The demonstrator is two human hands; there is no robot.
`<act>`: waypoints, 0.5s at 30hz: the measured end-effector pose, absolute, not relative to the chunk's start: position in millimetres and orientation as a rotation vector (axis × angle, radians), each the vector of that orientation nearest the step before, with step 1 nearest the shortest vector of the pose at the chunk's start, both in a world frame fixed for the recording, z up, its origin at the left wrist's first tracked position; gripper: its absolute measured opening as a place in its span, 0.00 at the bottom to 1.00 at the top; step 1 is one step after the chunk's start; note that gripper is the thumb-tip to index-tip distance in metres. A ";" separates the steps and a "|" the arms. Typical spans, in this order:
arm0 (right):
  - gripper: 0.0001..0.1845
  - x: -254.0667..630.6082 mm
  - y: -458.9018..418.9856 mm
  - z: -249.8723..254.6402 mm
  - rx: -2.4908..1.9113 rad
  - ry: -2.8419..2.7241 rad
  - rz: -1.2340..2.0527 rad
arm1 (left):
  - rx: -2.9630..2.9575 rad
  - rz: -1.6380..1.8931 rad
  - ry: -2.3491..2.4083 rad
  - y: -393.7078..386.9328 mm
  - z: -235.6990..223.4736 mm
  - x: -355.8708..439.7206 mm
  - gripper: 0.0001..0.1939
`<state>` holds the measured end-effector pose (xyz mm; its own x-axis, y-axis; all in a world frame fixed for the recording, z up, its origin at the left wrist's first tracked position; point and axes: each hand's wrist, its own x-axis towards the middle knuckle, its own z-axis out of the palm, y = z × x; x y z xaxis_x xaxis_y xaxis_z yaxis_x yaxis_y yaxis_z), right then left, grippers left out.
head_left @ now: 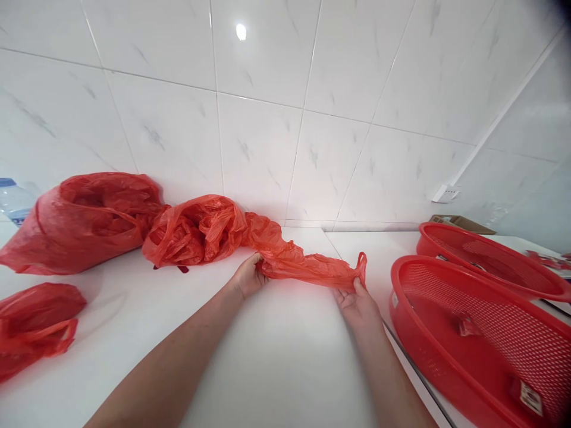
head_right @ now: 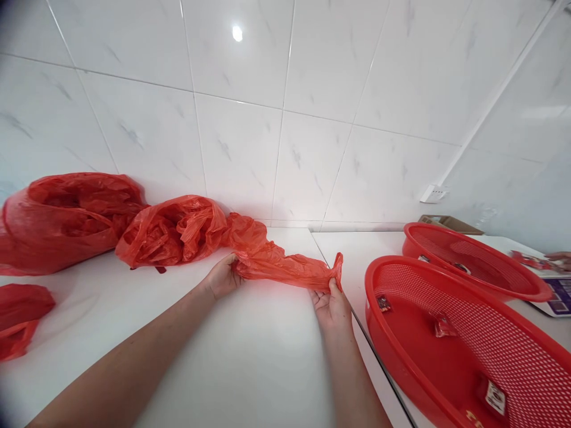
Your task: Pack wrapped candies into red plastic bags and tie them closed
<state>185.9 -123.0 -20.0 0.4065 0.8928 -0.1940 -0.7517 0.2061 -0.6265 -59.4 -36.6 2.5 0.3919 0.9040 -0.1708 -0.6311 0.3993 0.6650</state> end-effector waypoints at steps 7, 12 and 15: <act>0.11 177.9 -124.6 -14.1 -0.716 -0.122 1.218 | 0.548 0.928 0.483 -44.0 12.0 -66.5 0.05; 0.12 179.0 -127.5 -8.8 -0.707 -0.157 1.250 | 0.548 0.862 0.449 -52.0 16.6 -69.0 0.09; 0.12 180.8 -127.1 -10.0 -0.728 -0.193 1.272 | 0.565 0.855 0.420 -53.6 17.4 -66.6 0.14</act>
<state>180.8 -127.1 -10.0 0.3123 0.9151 -0.2549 -0.7987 0.1077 -0.5921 -66.6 -53.6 17.4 0.5905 0.7978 -0.1214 -0.5839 0.5263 0.6181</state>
